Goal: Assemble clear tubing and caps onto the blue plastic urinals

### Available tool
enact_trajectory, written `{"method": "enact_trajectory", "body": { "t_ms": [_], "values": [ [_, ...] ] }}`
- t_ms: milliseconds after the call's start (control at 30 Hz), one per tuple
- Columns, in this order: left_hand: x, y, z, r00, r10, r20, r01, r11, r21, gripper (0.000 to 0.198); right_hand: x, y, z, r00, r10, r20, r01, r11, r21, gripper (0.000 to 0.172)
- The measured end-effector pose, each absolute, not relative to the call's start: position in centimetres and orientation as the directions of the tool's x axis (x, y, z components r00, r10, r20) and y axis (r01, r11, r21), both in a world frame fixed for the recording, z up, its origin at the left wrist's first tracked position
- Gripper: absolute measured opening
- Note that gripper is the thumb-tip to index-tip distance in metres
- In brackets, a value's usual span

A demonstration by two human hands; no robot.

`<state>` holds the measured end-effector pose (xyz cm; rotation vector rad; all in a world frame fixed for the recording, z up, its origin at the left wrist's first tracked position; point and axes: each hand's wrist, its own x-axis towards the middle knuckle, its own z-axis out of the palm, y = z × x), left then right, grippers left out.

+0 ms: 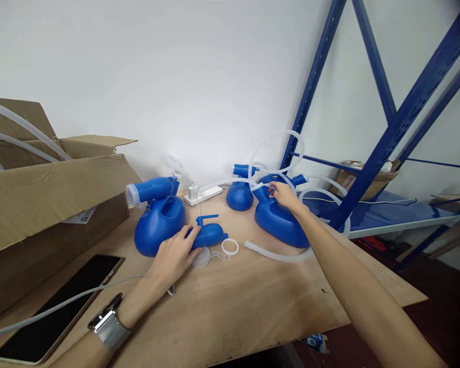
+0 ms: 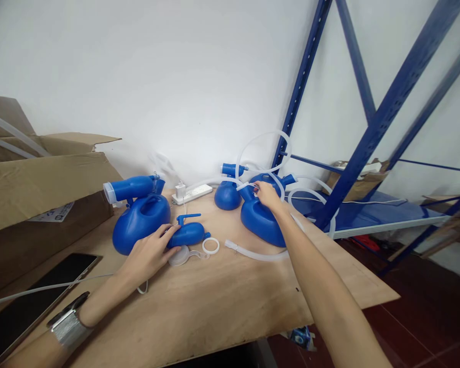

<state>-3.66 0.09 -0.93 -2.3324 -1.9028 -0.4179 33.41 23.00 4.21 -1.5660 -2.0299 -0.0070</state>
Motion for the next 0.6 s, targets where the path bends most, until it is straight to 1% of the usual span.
{"method": "enact_trajectory", "body": {
  "t_ms": [167,233,300,367,467,600],
  "values": [
    [-3.5,0.0,-0.8,0.181,0.945,0.273,0.974,-0.211,0.085,0.049,33.1,23.2,4.9,-0.131,0.897,0.422,0.887,0.296,-0.354,0.057],
    [-3.5,0.0,-0.9,0.189,0.945,0.268,0.973,-0.217,0.081,0.049,32.7,23.4,5.5,-0.163,0.899,0.407,0.879,0.319,-0.353,0.061],
    [-3.5,0.0,-1.0,0.198,0.941,0.275,0.970,-0.229,0.084,0.050,32.2,23.7,6.1,-0.220,0.897,0.384,0.865,0.361,-0.348,0.058],
    [-3.6,0.1,-1.3,0.212,0.932,0.294,0.964,-0.249,0.093,0.050,31.8,23.8,6.5,-0.284,0.888,0.361,0.845,0.410,-0.344,0.052],
    [-3.8,0.3,-1.9,0.261,0.905,0.335,0.944,-0.312,0.106,0.052,31.8,23.6,6.4,-0.368,0.869,0.331,0.802,0.477,-0.360,0.048],
    [-4.0,0.9,-2.6,0.330,0.871,0.364,0.913,-0.393,0.113,0.055,32.1,23.4,5.9,-0.397,0.855,0.333,0.765,0.509,-0.394,0.042]
  ]
}}
